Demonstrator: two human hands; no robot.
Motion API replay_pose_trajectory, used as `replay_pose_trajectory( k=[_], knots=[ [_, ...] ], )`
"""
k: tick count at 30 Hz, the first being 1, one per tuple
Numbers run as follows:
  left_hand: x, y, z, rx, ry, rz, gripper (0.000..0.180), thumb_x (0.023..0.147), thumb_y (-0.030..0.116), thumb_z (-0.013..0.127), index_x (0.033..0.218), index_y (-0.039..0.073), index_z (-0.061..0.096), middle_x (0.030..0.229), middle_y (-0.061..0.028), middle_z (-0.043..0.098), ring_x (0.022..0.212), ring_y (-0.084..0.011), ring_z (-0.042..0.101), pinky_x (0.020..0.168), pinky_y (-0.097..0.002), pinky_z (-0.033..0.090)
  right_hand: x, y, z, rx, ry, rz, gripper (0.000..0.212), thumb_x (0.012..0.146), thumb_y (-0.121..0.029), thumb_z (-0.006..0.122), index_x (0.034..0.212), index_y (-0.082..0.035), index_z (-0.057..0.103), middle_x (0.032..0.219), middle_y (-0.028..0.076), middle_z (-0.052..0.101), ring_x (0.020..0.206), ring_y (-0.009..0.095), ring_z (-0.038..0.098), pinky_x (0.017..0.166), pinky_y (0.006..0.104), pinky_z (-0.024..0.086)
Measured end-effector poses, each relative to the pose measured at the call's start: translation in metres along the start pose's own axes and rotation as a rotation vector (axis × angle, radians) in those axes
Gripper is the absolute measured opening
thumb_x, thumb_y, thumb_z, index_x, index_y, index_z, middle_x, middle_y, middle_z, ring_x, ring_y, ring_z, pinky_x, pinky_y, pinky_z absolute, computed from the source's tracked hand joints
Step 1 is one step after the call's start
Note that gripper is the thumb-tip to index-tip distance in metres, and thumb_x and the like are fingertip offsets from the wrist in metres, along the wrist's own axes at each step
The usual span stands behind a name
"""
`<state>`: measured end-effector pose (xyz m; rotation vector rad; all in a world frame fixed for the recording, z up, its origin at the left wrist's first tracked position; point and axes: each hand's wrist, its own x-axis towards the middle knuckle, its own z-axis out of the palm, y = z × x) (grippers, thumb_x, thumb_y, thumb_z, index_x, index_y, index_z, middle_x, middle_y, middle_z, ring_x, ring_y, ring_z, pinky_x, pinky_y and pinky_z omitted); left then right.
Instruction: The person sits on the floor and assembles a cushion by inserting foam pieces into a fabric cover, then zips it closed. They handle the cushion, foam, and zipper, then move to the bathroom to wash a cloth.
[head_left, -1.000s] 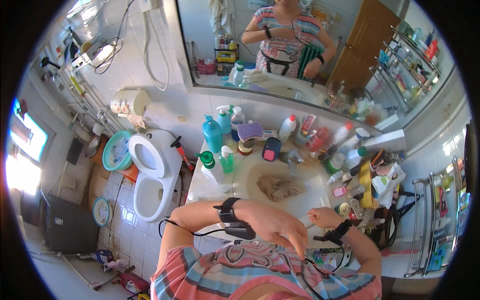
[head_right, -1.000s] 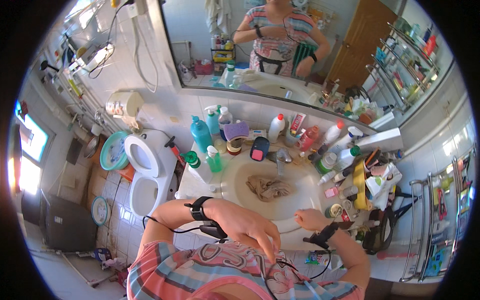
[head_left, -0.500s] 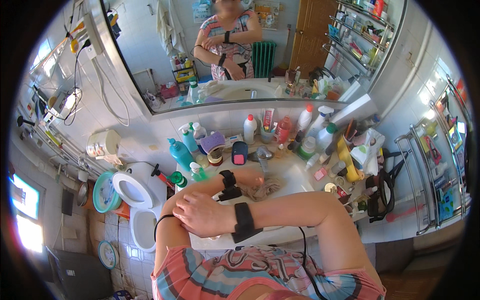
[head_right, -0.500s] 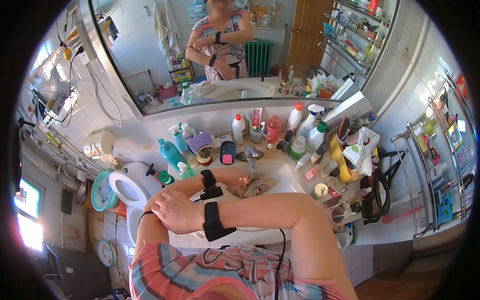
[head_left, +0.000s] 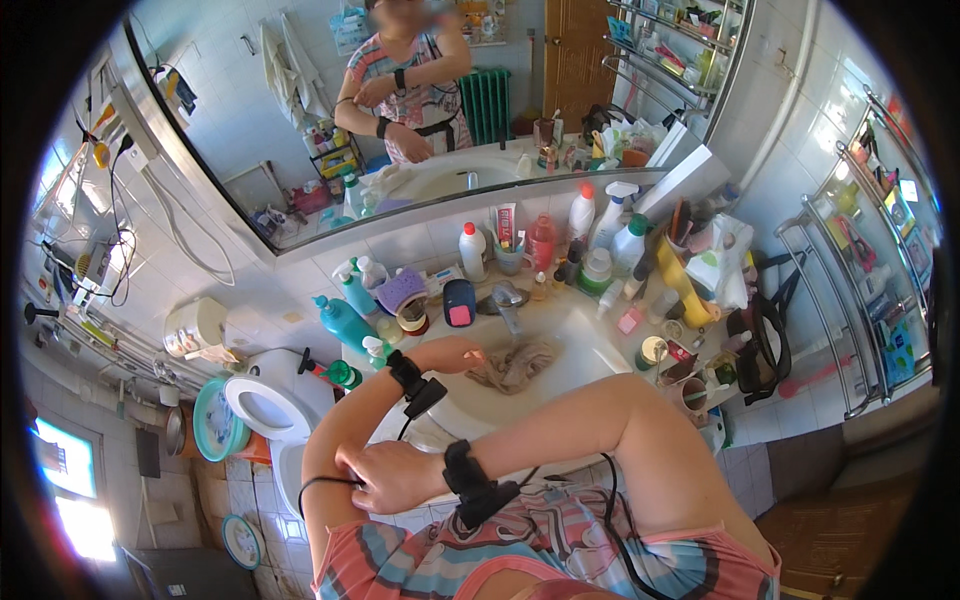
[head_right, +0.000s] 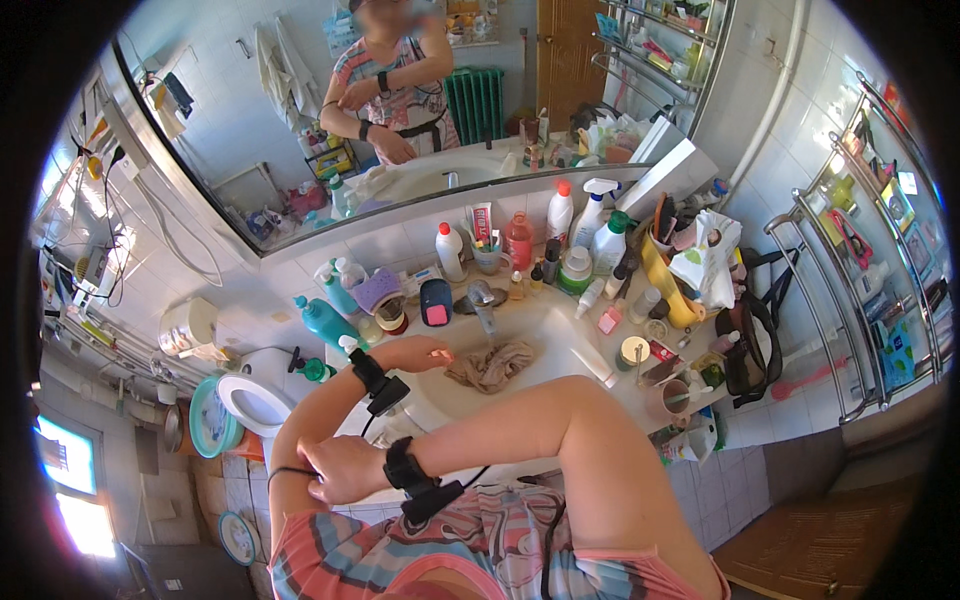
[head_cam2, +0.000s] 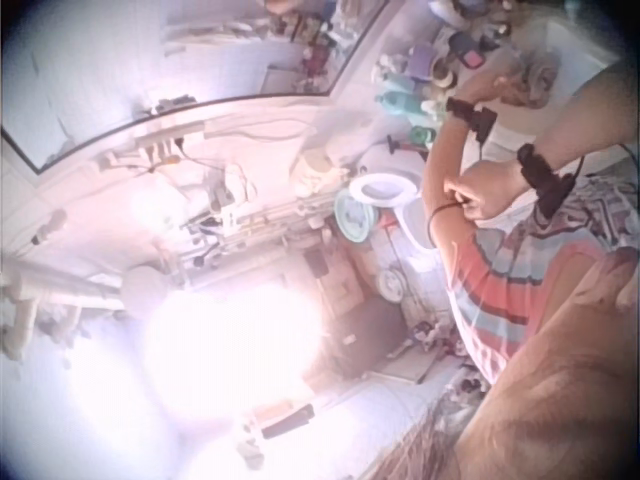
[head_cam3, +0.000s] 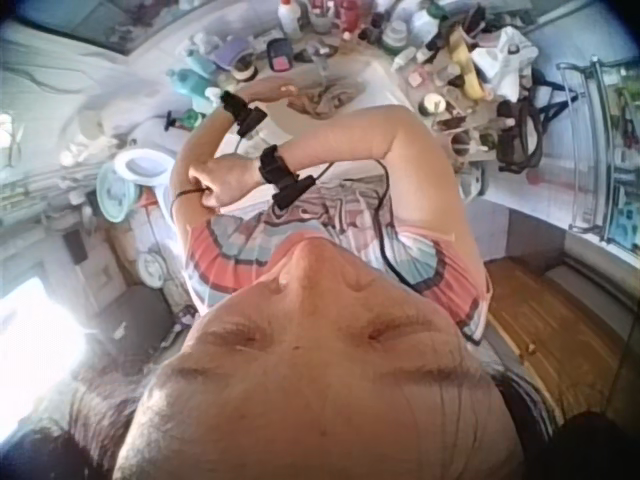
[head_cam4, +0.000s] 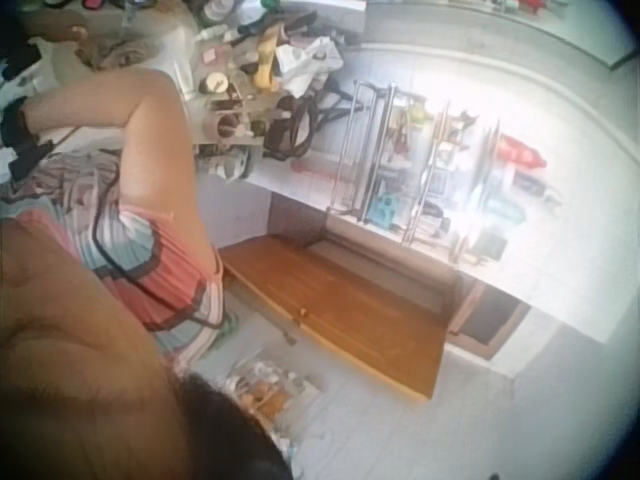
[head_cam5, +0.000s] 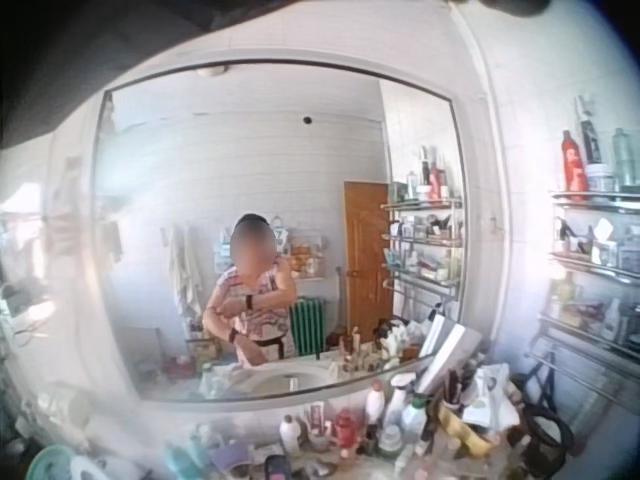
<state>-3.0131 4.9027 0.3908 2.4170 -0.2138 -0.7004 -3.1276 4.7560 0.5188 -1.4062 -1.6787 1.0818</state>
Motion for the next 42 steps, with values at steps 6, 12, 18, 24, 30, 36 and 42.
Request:
replay_pose_trajectory(
  k=[6,12,18,24,30,36,42],
  knots=[
    [-0.031,0.049,0.011,-0.464,0.116,0.244,0.033,0.096,0.026,0.053,0.117,0.001,0.058,0.104,-0.0076,0.068,0.092,-0.0188,0.064,0.086,-0.0313,0.049,0.029,-0.067,-0.021,0.222,-0.349,-0.633,0.024,0.08,-0.021,0.061,0.079,0.002,0.067,0.067,0.015,0.064,0.062,0.032,0.062,0.057,0.0381,0.048],
    [-0.114,0.128,-0.022,-0.775,-0.043,0.545,0.029,0.096,0.021,0.054,0.113,-0.002,0.059,0.1,-0.01,0.067,0.091,-0.0191,0.063,0.084,-0.0314,0.047,0.027,-0.122,-0.008,0.144,-0.721,-0.785,0.024,0.078,-0.021,0.063,0.087,0.0,0.069,0.075,0.017,0.066,0.071,0.032,0.063,0.065,0.0373,0.049],
    [-0.151,0.156,-0.055,-0.924,0.063,0.479,0.024,0.094,0.017,0.056,0.105,-0.005,0.062,0.094,-0.0132,0.066,0.089,-0.0206,0.061,0.08,-0.0324,0.047,0.024,-0.114,-0.014,0.016,-0.658,-0.928,0.023,0.078,-0.021,0.064,0.087,-0.001,0.069,0.077,0.017,0.066,0.074,0.031,0.062,0.068,0.037,0.049],
    [-0.127,0.145,-0.038,-1.059,0.058,0.961,0.02,0.091,0.015,0.056,0.091,-0.005,0.06,0.084,-0.0176,0.063,0.078,-0.028,0.06,0.07,-0.0379,0.045,-0.011,-0.097,-0.036,-0.11,-0.557,-1.002,0.022,0.077,-0.021,0.064,0.087,-0.002,0.069,0.078,0.016,0.066,0.077,0.031,0.062,0.07,0.0367,0.049],
    [-0.037,0.122,0.013,-1.265,0.061,0.168,0.024,0.098,0.025,0.05,0.104,0.003,0.058,0.092,-0.0051,0.058,0.084,-0.0179,0.057,0.079,-0.0313,0.045,-0.061,-0.047,-0.061,-0.05,-0.228,-1.232,0.022,0.077,-0.021,0.064,0.087,-0.003,0.069,0.08,0.016,0.066,0.08,0.031,0.062,0.073,0.0364,0.048],
    [-0.026,0.091,0.084,-0.98,0.472,0.384,0.022,0.094,0.025,0.057,0.104,0.006,0.06,0.09,-0.0046,0.065,0.085,-0.0154,0.06,0.076,-0.029,0.048,-0.121,0.077,-0.123,-0.535,0.066,-0.268,0.014,0.078,-0.015,0.063,0.089,-0.008,0.068,0.094,0.014,0.064,0.088,0.028,0.061,0.076,0.0373,0.048],
    [-0.004,0.149,0.049,-0.408,0.42,0.162,0.022,0.095,0.022,0.056,0.094,-0.001,0.058,0.072,-0.0062,0.06,0.064,-0.0111,0.055,0.06,-0.0309,0.045,-0.171,0.103,-0.191,-0.38,0.184,-0.089,0.014,0.08,-0.003,0.055,0.089,-0.005,0.066,0.085,0.01,0.066,0.077,0.025,0.063,0.07,0.0341,0.05]
  ],
)
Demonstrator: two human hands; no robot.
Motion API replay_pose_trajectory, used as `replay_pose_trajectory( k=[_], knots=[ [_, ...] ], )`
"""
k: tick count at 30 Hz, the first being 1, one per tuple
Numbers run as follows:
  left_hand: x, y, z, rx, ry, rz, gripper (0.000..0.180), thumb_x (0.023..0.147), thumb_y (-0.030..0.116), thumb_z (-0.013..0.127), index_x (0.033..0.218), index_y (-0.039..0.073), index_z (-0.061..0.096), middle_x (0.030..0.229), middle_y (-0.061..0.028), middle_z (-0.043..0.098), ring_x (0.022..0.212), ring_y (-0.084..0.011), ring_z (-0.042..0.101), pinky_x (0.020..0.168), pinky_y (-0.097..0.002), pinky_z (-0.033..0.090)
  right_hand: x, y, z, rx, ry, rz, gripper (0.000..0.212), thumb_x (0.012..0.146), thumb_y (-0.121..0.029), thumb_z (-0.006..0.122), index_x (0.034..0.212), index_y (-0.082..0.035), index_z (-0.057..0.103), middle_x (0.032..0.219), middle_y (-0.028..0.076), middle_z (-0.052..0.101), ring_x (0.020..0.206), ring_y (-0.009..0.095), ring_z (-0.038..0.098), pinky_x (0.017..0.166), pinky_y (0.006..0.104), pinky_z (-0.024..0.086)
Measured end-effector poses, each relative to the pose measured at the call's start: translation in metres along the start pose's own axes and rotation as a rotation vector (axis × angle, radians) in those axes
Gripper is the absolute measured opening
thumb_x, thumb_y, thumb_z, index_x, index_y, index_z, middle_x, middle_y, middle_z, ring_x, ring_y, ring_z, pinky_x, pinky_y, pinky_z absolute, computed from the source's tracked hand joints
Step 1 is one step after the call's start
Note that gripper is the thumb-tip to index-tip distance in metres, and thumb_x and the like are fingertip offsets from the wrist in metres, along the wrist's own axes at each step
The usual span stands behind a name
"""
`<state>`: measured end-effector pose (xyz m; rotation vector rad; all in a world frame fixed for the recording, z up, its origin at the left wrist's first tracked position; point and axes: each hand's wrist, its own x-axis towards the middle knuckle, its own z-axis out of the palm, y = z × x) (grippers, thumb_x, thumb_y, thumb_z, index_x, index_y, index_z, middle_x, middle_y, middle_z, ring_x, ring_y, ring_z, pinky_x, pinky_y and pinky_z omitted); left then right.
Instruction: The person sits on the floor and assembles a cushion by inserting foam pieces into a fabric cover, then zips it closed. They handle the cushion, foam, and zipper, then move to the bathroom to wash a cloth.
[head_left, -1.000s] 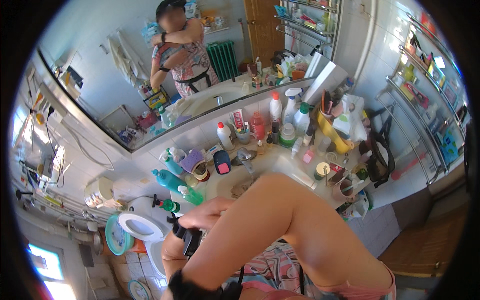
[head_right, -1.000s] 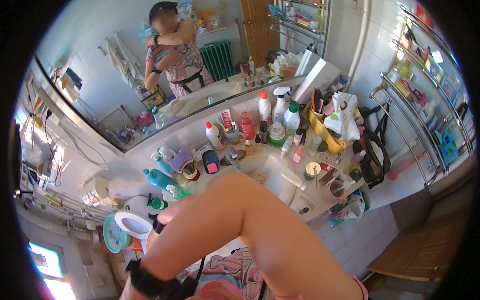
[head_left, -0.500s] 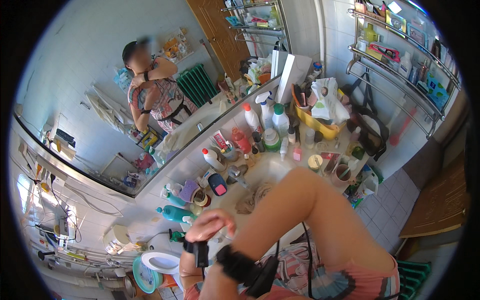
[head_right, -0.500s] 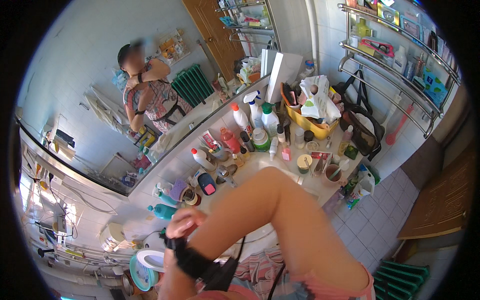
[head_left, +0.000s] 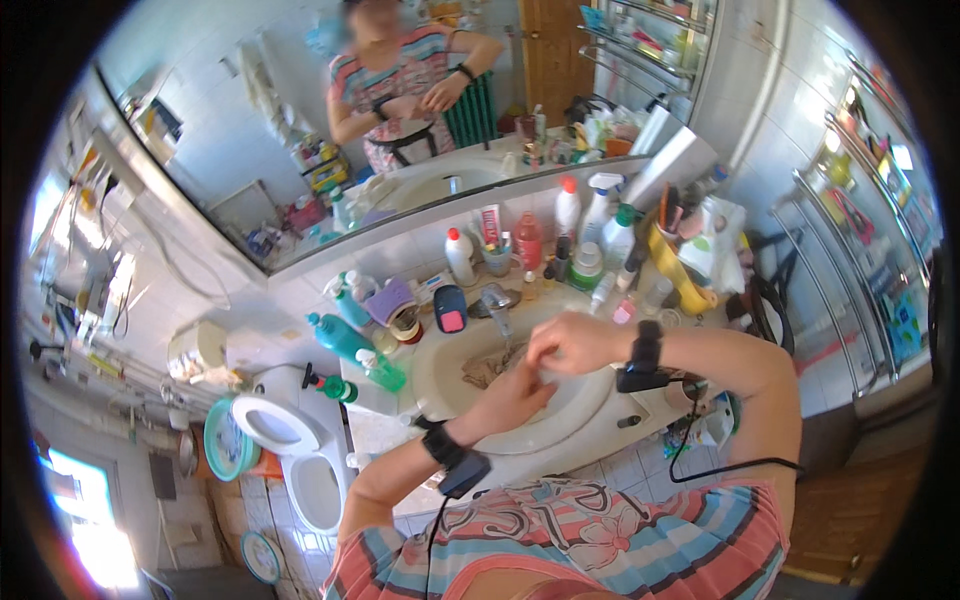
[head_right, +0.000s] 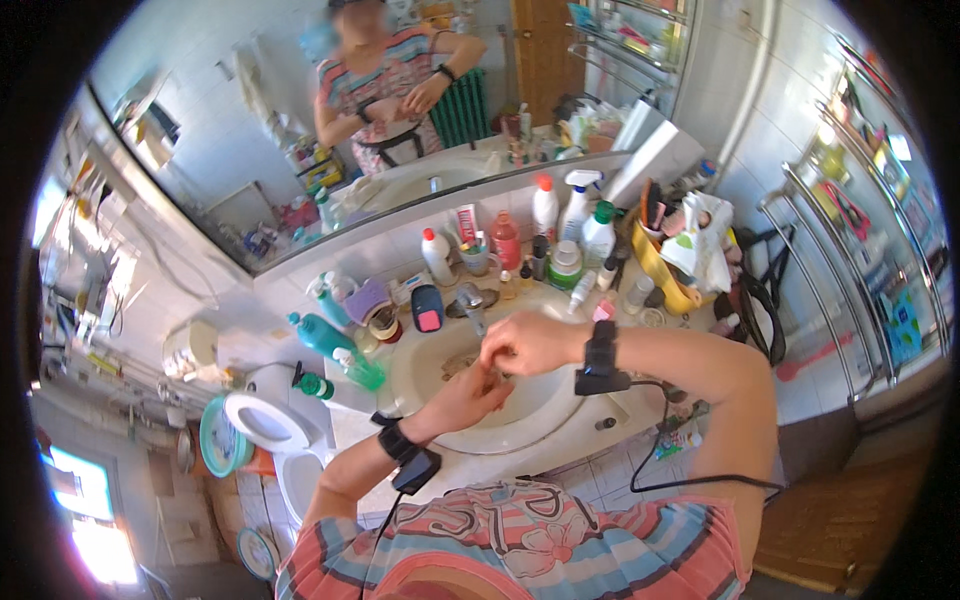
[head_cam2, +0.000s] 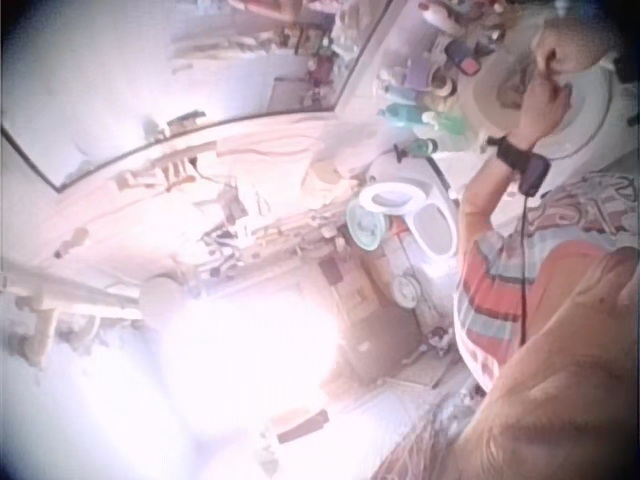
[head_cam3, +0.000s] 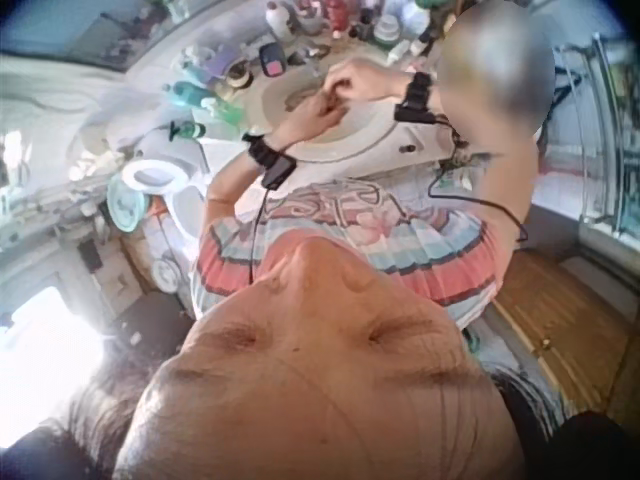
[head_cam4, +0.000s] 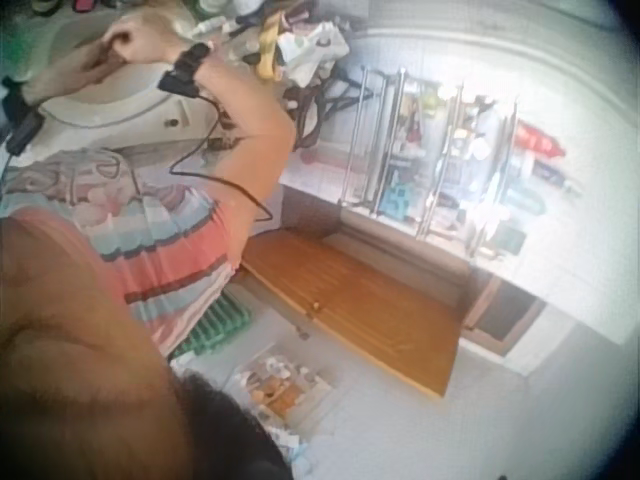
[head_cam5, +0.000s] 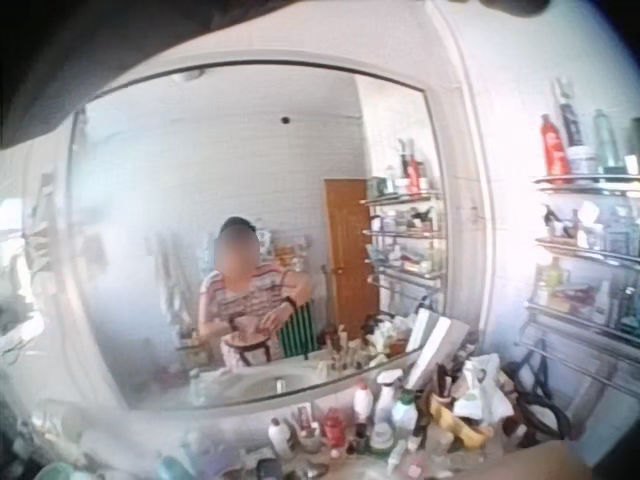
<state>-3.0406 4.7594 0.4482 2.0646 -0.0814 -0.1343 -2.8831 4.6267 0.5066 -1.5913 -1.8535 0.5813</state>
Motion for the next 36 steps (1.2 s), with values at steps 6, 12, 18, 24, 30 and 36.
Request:
replay_pose_trajectory(
  k=[6,12,18,24,30,36],
  knots=[
    [0.025,0.121,0.006,-0.061,0.098,0.788,0.022,0.091,0.023,0.062,0.101,0.004,0.057,0.082,-0.0147,0.061,0.075,-0.0239,0.06,0.067,-0.0369,0.047,0.01,0.019,-0.067,0.376,0.347,0.395,0.009,0.088,-0.005,0.05,0.091,-0.002,0.058,0.071,0.001,0.058,0.067,0.008,0.057,0.058,0.0236,0.044],
    [0.014,0.192,0.059,-0.157,-0.661,0.68,0.041,0.089,0.034,0.062,0.113,0.002,0.051,0.081,-0.0208,0.062,0.078,-0.0381,0.06,0.066,-0.0435,0.046,0.01,0.067,-0.062,0.138,0.239,0.411,0.011,0.091,-0.007,0.049,0.093,-0.002,0.058,0.07,0.002,0.06,0.065,0.01,0.059,0.06,0.0252,0.046],
    [0.03,0.224,0.064,-0.245,-0.508,0.987,0.038,0.087,0.032,0.064,0.106,-0.001,0.057,0.083,-0.019,0.063,0.078,-0.041,0.058,0.066,-0.0437,0.045,0.025,0.071,-0.06,-0.075,0.214,0.317,0.013,0.089,-0.02,0.057,0.094,-0.012,0.065,0.074,0.004,0.068,0.069,0.017,0.066,0.062,0.0312,0.051],
    [0.031,0.255,0.095,-0.22,-0.756,1.164,0.035,0.089,0.029,0.062,0.107,-0.001,0.058,0.086,-0.0189,0.063,0.078,-0.038,0.059,0.066,-0.0422,0.045,-0.014,0.051,-0.03,0.399,0.071,0.695,0.012,0.092,-0.01,0.052,0.098,-0.003,0.059,0.078,0.002,0.062,0.072,0.01,0.06,0.067,0.0262,0.051],
    [0.022,0.26,0.081,-0.224,-0.805,1.303,0.033,0.09,0.026,0.06,0.108,-0.001,0.058,0.089,-0.0188,0.064,0.079,-0.035,0.06,0.067,-0.0408,0.046,-0.014,0.049,-0.024,0.388,0.005,0.673,0.012,0.093,-0.01,0.052,0.1,-0.002,0.058,0.081,0.003,0.061,0.073,0.01,0.059,0.072,0.0263,0.051],
    [-0.003,0.25,0.047,-0.223,-0.782,1.447,0.03,0.092,0.023,0.059,0.109,-0.002,0.058,0.092,-0.0187,0.065,0.079,-0.032,0.061,0.067,-0.0393,0.046,-0.032,0.058,-0.012,0.537,0.031,0.787,0.011,0.093,-0.01,0.053,0.1,-0.004,0.06,0.08,0.002,0.062,0.071,0.009,0.059,0.064,0.0238,0.048]
  ],
)
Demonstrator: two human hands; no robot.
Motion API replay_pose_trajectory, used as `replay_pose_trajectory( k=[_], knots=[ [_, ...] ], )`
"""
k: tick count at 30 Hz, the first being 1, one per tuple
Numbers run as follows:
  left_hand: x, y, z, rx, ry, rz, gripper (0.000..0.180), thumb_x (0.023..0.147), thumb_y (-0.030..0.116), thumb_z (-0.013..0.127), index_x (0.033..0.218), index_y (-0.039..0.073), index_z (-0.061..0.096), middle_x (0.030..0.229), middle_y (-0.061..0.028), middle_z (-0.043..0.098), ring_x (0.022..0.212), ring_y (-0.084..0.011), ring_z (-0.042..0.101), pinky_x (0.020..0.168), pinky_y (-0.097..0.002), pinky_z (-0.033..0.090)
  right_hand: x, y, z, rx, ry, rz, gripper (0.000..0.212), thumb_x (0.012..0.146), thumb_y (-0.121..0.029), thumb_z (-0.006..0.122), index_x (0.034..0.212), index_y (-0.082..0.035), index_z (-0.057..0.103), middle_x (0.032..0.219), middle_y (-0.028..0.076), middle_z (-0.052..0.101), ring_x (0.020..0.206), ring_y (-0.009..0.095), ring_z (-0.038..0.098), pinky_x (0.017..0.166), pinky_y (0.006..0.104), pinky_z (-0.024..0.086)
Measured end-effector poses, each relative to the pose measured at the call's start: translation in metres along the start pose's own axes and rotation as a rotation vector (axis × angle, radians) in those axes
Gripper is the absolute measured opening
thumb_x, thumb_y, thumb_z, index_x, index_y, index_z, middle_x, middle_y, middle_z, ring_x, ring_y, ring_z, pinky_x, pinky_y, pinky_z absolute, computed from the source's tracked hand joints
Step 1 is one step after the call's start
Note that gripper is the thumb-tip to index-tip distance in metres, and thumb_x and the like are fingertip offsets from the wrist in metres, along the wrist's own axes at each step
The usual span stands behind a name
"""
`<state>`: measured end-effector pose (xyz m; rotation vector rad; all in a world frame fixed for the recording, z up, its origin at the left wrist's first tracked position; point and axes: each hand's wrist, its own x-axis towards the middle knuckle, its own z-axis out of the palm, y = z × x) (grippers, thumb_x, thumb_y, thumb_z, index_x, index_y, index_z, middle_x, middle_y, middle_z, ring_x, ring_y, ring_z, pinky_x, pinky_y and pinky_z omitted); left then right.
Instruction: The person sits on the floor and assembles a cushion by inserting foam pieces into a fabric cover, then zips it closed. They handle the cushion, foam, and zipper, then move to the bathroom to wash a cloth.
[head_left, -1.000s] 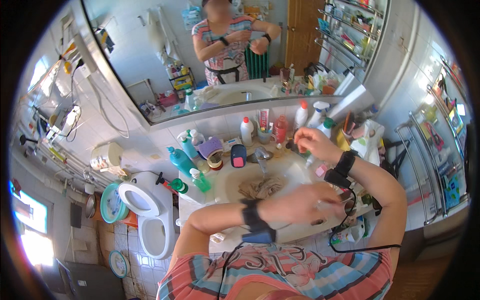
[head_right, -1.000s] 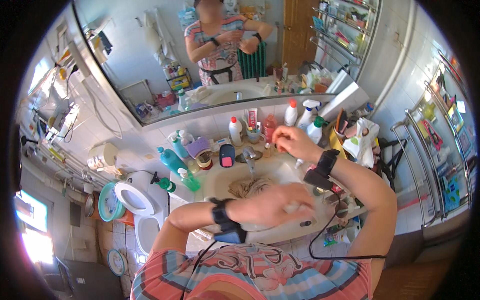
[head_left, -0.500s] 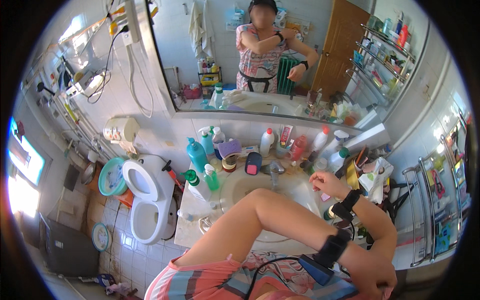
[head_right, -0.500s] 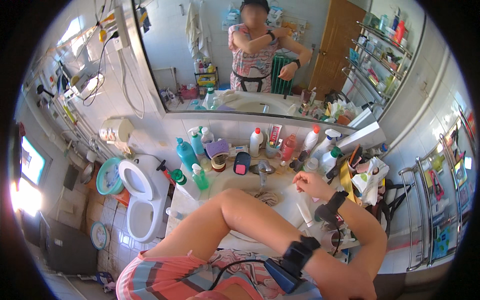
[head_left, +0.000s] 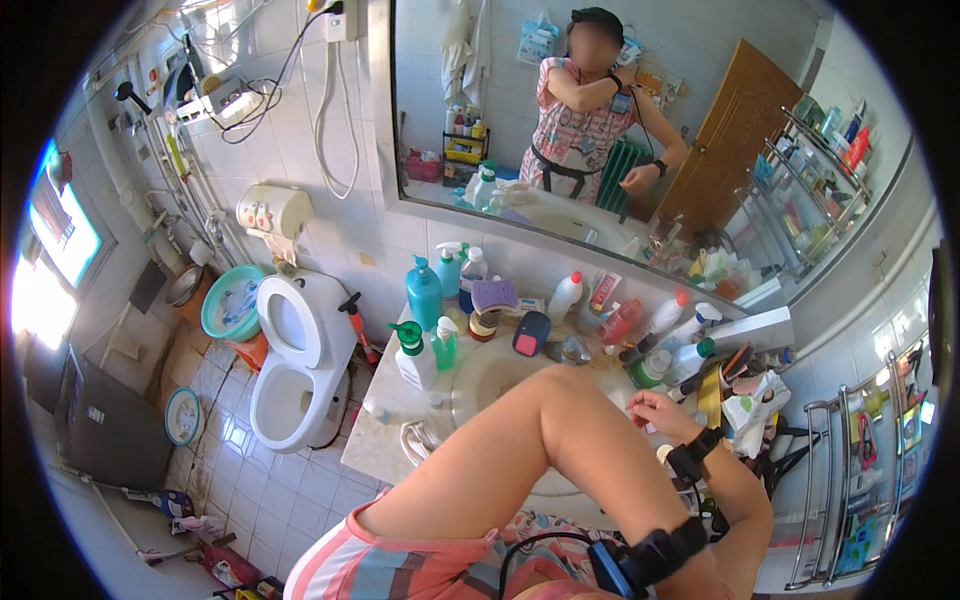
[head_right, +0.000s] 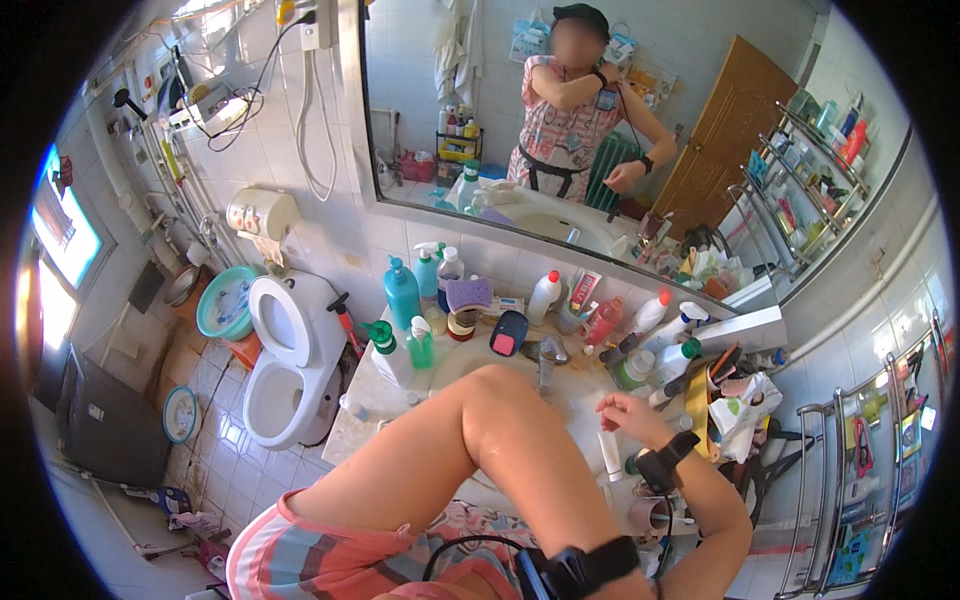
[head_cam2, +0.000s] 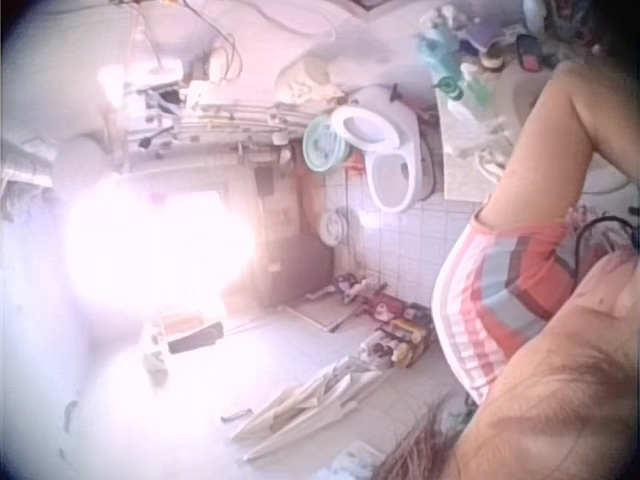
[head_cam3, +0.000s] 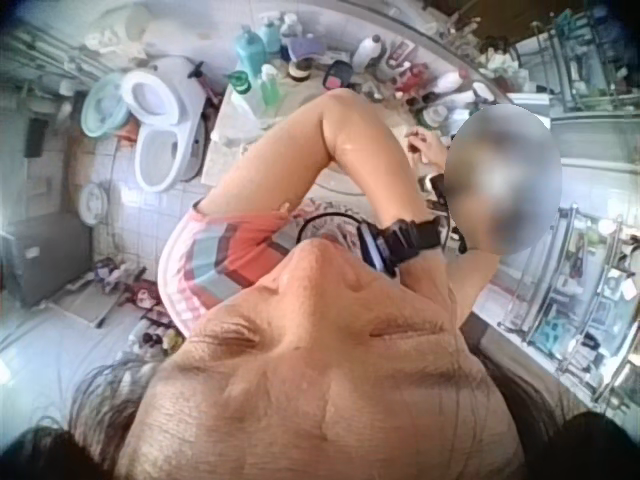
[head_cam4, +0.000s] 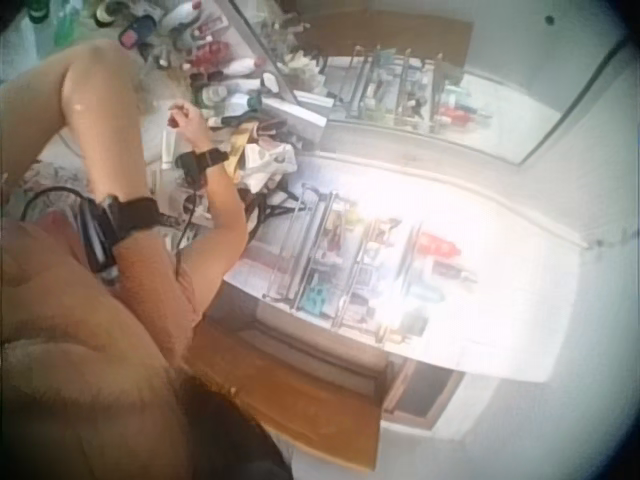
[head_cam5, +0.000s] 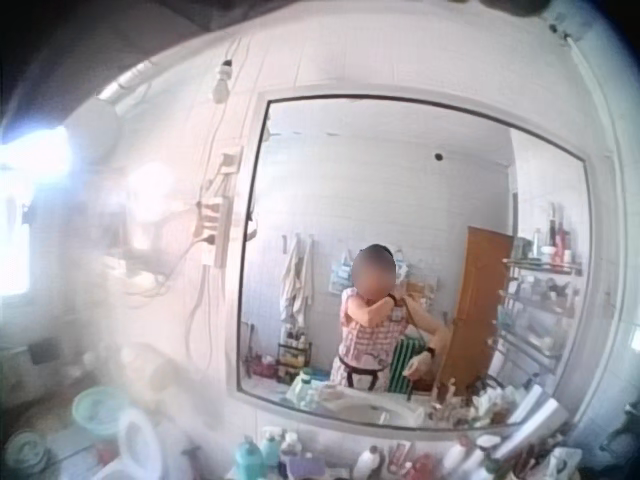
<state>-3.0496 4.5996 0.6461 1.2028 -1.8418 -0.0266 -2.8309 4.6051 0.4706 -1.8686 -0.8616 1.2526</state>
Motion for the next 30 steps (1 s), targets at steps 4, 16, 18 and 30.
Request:
replay_pose_trajectory(
  k=[4,16,18,30],
  knots=[
    [-0.037,0.027,-0.002,0.012,-0.009,0.071,0.029,0.093,0.021,0.057,0.11,-0.002,0.058,0.094,-0.0186,0.065,0.079,-0.03,0.061,0.067,-0.0384,0.046,-0.002,0.022,0.003,-0.034,-0.115,0.063,0.013,0.093,-0.01,0.052,0.102,-0.004,0.059,0.081,0.004,0.063,0.073,0.011,0.061,0.066,0.0252,0.05],
    [-0.229,0.03,0.035,-0.18,0.134,-0.544,0.023,0.096,0.016,0.054,0.112,0.0,0.06,0.099,-0.0152,0.063,0.095,-0.0278,0.058,0.082,-0.0365,0.044,-0.019,0.029,0.023,-0.272,-0.231,0.172,0.016,0.091,-0.015,0.055,0.102,-0.004,0.061,0.085,0.004,0.064,0.076,0.013,0.062,0.068,0.0271,0.05],
    [-0.234,0.026,0.045,-0.22,0.166,-0.602,0.024,0.096,0.017,0.055,0.111,0.0,0.061,0.099,-0.0141,0.064,0.095,-0.0263,0.058,0.082,-0.0357,0.044,-0.03,-0.004,0.037,-0.555,-0.236,-0.107,0.015,0.089,-0.015,0.058,0.1,-0.004,0.062,0.086,0.006,0.064,0.076,0.018,0.063,0.068,0.0301,0.05],
    [-0.22,0.013,0.028,-0.197,0.348,-0.597,0.023,0.089,0.022,0.065,0.102,0.003,0.068,0.096,-0.0116,0.064,0.09,-0.0248,0.058,0.08,-0.0345,0.044,-0.119,-0.125,0.094,-0.616,-0.521,-0.874,0.025,0.084,-0.016,0.066,0.109,-0.012,0.067,0.087,0.004,0.061,0.082,0.024,0.061,0.073,0.0339,0.05]
  ],
)
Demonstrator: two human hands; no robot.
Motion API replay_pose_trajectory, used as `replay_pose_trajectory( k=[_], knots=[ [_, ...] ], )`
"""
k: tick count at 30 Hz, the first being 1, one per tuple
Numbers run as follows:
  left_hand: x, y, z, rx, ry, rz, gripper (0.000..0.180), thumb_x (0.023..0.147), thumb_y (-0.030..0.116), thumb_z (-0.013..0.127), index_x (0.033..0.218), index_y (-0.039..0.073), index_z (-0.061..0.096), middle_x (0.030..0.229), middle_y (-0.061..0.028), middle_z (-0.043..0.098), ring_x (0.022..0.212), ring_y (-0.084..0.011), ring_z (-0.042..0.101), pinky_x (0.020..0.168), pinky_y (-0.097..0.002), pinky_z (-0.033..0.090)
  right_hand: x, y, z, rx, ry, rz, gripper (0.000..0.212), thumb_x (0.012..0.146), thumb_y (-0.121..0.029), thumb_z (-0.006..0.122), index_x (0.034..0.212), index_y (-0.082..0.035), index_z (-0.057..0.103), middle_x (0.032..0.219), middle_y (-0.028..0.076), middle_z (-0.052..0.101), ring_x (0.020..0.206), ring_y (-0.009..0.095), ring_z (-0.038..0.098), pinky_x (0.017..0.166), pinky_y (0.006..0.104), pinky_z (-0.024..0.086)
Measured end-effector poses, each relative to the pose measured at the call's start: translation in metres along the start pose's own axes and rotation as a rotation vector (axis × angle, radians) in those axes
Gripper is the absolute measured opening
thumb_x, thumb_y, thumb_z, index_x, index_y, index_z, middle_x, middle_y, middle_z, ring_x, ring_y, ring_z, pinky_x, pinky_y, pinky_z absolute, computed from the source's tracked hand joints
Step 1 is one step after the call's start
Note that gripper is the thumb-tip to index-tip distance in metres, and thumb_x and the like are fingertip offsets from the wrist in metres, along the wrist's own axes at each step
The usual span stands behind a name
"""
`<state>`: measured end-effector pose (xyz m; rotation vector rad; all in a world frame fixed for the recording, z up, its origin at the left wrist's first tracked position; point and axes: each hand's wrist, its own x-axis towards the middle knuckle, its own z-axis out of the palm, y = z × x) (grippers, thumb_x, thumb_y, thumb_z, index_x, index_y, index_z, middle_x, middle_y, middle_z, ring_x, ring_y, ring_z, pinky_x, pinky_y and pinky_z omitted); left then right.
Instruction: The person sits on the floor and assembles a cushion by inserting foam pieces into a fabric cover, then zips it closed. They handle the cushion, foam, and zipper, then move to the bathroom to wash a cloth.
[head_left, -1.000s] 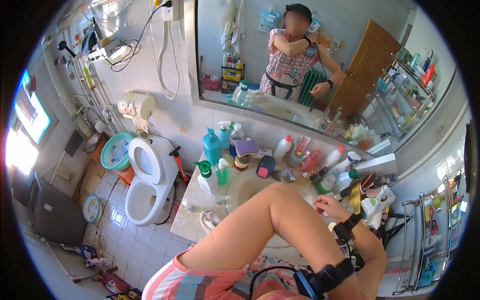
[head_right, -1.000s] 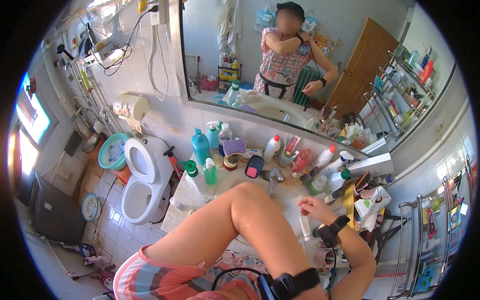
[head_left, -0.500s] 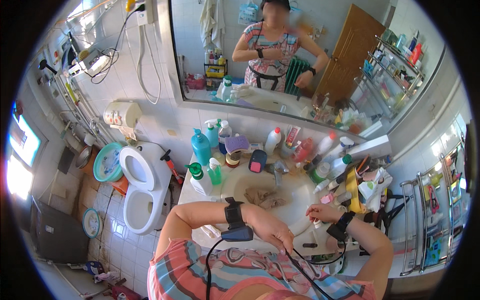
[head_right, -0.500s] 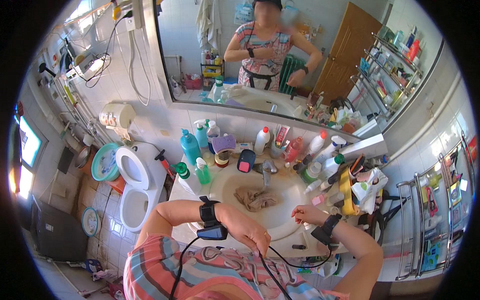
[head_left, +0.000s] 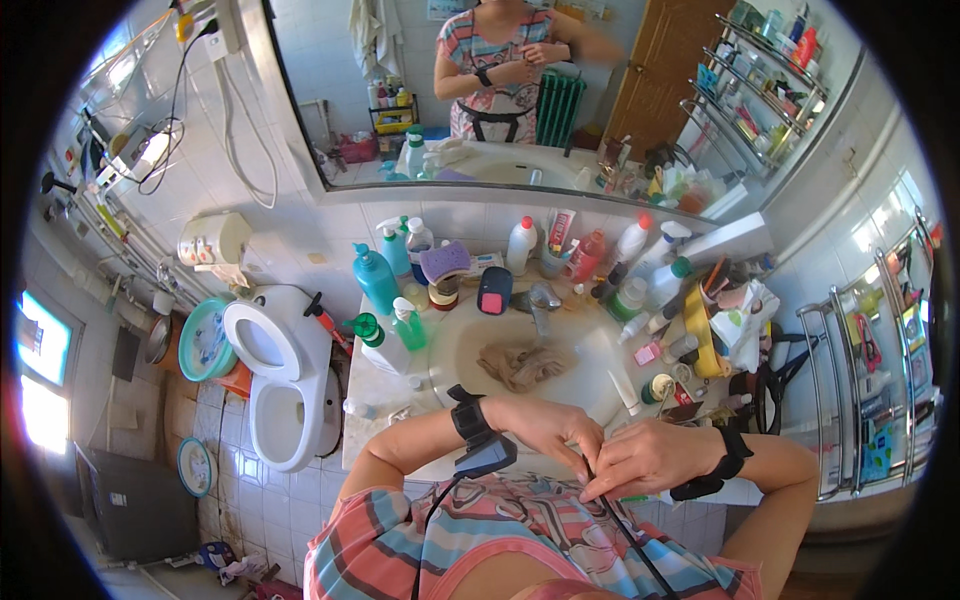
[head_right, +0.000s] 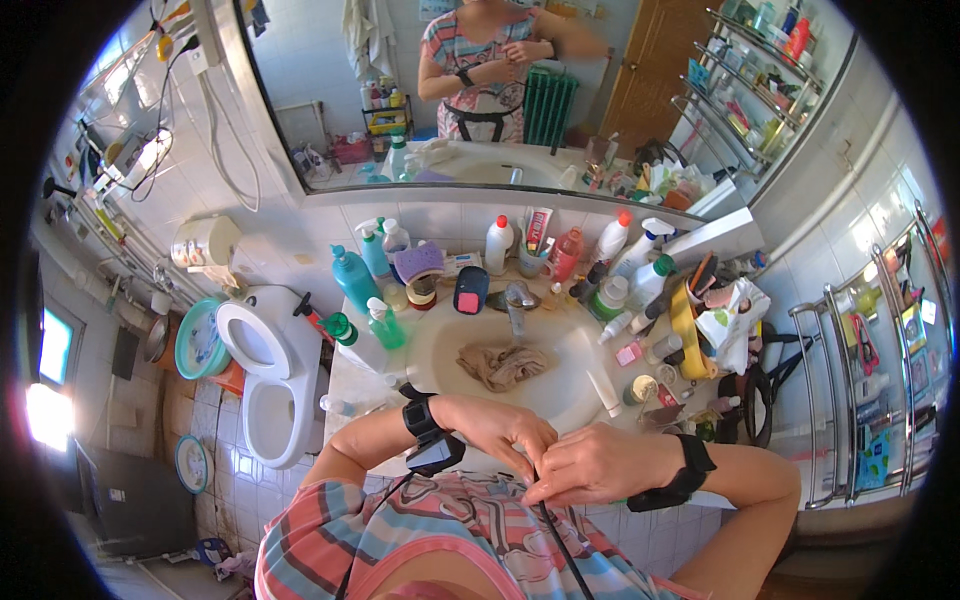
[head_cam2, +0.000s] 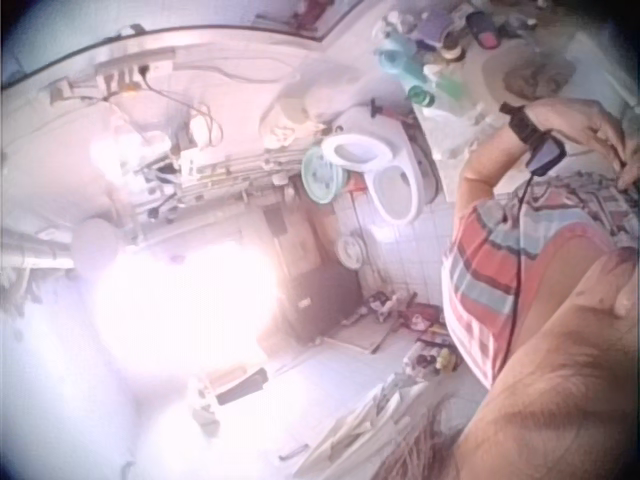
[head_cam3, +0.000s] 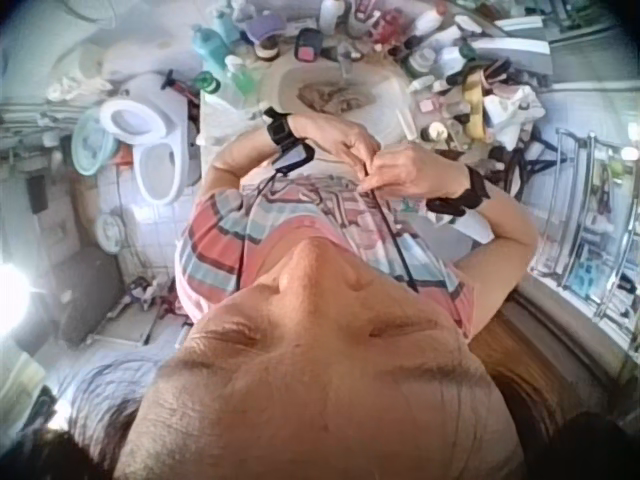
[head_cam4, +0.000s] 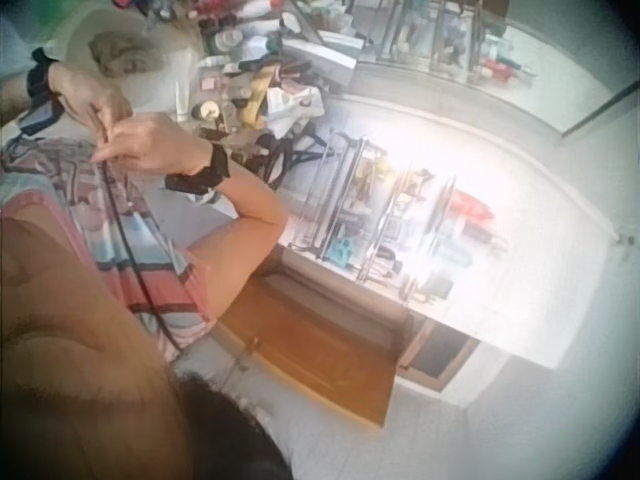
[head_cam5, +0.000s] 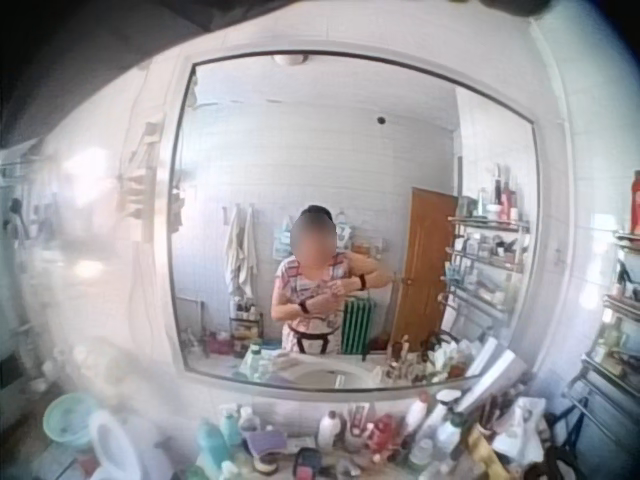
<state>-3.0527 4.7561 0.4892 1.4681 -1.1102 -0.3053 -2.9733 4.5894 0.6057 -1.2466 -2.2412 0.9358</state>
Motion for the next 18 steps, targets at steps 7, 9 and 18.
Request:
replay_pose_trajectory(
  k=[7,9,18],
  knots=[
    [-0.055,0.013,-0.018,0.055,0.326,-0.252,0.029,0.095,0.026,0.058,0.113,0.004,0.062,0.108,-0.0087,0.062,0.102,-0.0237,0.057,0.09,-0.0343,0.044,0.004,0.024,0.035,0.343,-0.131,0.018,0.026,0.088,-0.016,0.066,0.111,-0.006,0.065,0.091,0.007,0.066,0.083,0.021,0.063,0.073,0.032,0.05],
    [-0.08,0.009,-0.024,-0.202,0.586,-0.336,0.027,0.097,0.027,0.055,0.109,0.004,0.061,0.101,-0.0053,0.062,0.096,-0.0187,0.058,0.087,-0.0326,0.046,-0.006,0.038,0.035,0.596,-0.23,0.265,0.028,0.09,-0.018,0.065,0.115,-0.007,0.064,0.09,0.006,0.067,0.085,0.015,0.062,0.077,0.03,0.049],
    [-0.127,-0.109,0.01,-1.256,1.317,-0.299,0.016,0.095,0.022,0.054,0.093,0.008,0.059,0.081,0.0012,0.058,0.074,-0.01,0.054,0.073,-0.0272,0.046,0.014,0.251,0.074,0.092,0.303,0.882,0.025,0.092,-0.026,0.055,0.1,-0.006,0.067,0.086,0.007,0.071,0.078,0.019,0.068,0.073,0.0329,0.052]
  ],
)
